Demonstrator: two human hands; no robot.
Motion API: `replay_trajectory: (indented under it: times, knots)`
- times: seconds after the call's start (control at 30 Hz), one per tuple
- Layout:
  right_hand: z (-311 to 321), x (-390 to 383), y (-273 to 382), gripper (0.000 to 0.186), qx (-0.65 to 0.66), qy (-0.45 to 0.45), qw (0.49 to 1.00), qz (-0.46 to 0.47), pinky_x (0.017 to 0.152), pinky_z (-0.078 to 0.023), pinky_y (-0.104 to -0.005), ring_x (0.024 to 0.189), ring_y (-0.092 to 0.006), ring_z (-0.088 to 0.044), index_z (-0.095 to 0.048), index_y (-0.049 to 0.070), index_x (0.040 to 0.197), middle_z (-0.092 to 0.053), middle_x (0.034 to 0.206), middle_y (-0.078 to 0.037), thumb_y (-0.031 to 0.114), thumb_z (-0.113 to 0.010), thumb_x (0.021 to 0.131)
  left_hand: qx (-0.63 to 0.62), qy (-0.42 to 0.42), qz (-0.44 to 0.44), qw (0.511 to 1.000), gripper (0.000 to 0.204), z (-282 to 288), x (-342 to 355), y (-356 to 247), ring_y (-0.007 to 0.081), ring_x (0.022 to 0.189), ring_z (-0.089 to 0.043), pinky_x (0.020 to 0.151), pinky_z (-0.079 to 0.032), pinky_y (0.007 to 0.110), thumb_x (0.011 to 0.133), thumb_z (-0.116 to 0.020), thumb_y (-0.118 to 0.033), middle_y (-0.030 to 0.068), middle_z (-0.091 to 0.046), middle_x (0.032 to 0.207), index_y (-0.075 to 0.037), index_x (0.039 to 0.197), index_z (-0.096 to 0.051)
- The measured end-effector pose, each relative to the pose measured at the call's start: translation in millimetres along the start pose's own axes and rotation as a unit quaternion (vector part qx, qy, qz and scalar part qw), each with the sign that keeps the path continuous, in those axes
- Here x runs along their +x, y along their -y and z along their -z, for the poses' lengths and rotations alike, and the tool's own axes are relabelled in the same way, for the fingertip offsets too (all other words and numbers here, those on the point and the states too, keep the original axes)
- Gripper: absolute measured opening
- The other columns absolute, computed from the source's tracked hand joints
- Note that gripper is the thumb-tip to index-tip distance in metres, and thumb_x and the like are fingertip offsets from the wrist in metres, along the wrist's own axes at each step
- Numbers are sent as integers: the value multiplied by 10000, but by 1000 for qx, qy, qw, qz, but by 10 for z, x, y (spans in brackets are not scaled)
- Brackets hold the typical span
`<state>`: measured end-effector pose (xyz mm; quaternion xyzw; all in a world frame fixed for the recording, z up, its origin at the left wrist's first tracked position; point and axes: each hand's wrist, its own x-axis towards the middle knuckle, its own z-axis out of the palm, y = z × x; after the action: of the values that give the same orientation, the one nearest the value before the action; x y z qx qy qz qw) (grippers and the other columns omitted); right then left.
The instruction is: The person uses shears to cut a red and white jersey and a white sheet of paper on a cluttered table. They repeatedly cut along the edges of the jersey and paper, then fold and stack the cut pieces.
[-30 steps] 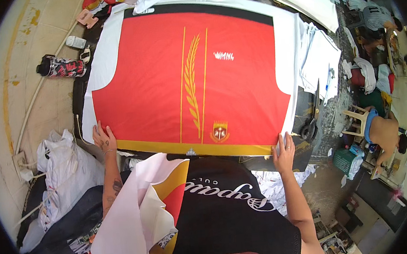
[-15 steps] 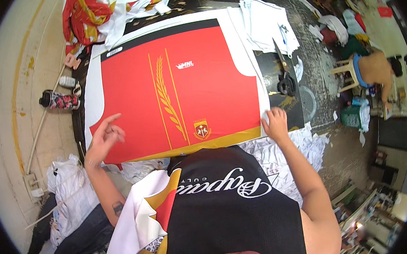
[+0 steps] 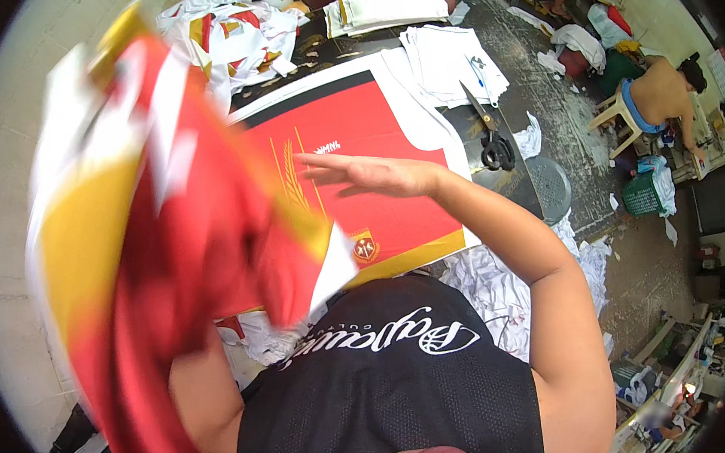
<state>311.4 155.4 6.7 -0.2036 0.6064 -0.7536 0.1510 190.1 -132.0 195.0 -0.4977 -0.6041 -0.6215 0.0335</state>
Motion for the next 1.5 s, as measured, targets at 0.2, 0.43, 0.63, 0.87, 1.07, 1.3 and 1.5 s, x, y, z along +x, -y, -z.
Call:
replay_trajectory:
  times: [0.2, 0.43, 0.63, 0.87, 1.07, 1.3, 1.5]
  knots:
    - [43, -71, 1623, 340, -106, -209, 967, 102, 502, -472, -219, 596, -58, -609, -649, 62, 1214, -683, 849, 7, 206, -742, 921, 321, -78, 0, 944, 181, 1325, 718, 1190, 216, 861, -648, 751, -524, 299, 959, -677, -148, 74, -674, 988, -87, 1130, -675]
    - [459, -684, 2549, 553, -458, -154, 875, -25, 744, -483, -258, 885, -76, -579, -601, -8, 1296, -645, 1058, -22, 284, -841, 893, 406, 60, 55, 910, 248, 1468, 477, 433, 115, 854, -608, 779, -523, 295, 957, -740, -101, 28, -680, 1058, -78, 1181, -638]
    - [-91, -970, 2793, 140, -670, -227, 702, 79, 826, -486, -301, 895, -173, -619, -693, -15, 1038, -664, 1009, -92, 88, -652, 953, 409, -210, -212, 863, 605, 966, -442, 1052, 287, 1117, -651, 973, -540, 409, 918, -735, -55, 211, -626, 1249, 48, 1441, -450]
    - [-419, -2154, 3070, 401, -830, -242, 461, 202, 577, -429, -305, 631, -193, -586, -645, -59, 803, -645, 741, -104, 331, -625, 894, 449, 7, 155, 880, 284, 558, -2184, 1948, 358, 1002, -673, 913, -532, 448, 810, -652, 27, 164, -720, 1032, -36, 1080, -712]
    - [194, -1574, 2895, 208, -443, -433, 756, 210, 799, -500, -314, 864, -171, -629, -679, 15, 1038, -674, 950, -43, 193, -620, 948, 196, 159, 376, 892, 353, 1685, -1673, 2445, 198, 1110, -653, 1032, -495, 348, 955, -466, 63, 74, -694, 1176, -27, 1246, -644]
    - [2212, -1149, 3150, 177, -628, -437, 631, 128, 843, -487, -285, 890, -144, -617, -684, -27, 1039, -684, 922, -66, 4, -643, 870, 531, -213, 19, 820, 405, 3209, 313, 1664, 242, 872, -741, 764, -567, 375, 963, -670, -83, 151, -756, 1046, -171, 1358, -676]
    - [2004, -1695, 2277, 160, -635, -351, 687, 40, 790, -490, -302, 822, -159, -631, -729, -9, 943, -694, 863, -61, 9, -781, 792, 473, -104, 248, 839, 335, 3437, -722, 656, 129, 912, -636, 777, -516, 253, 925, -695, 20, -2, -675, 1076, -103, 1234, -724]
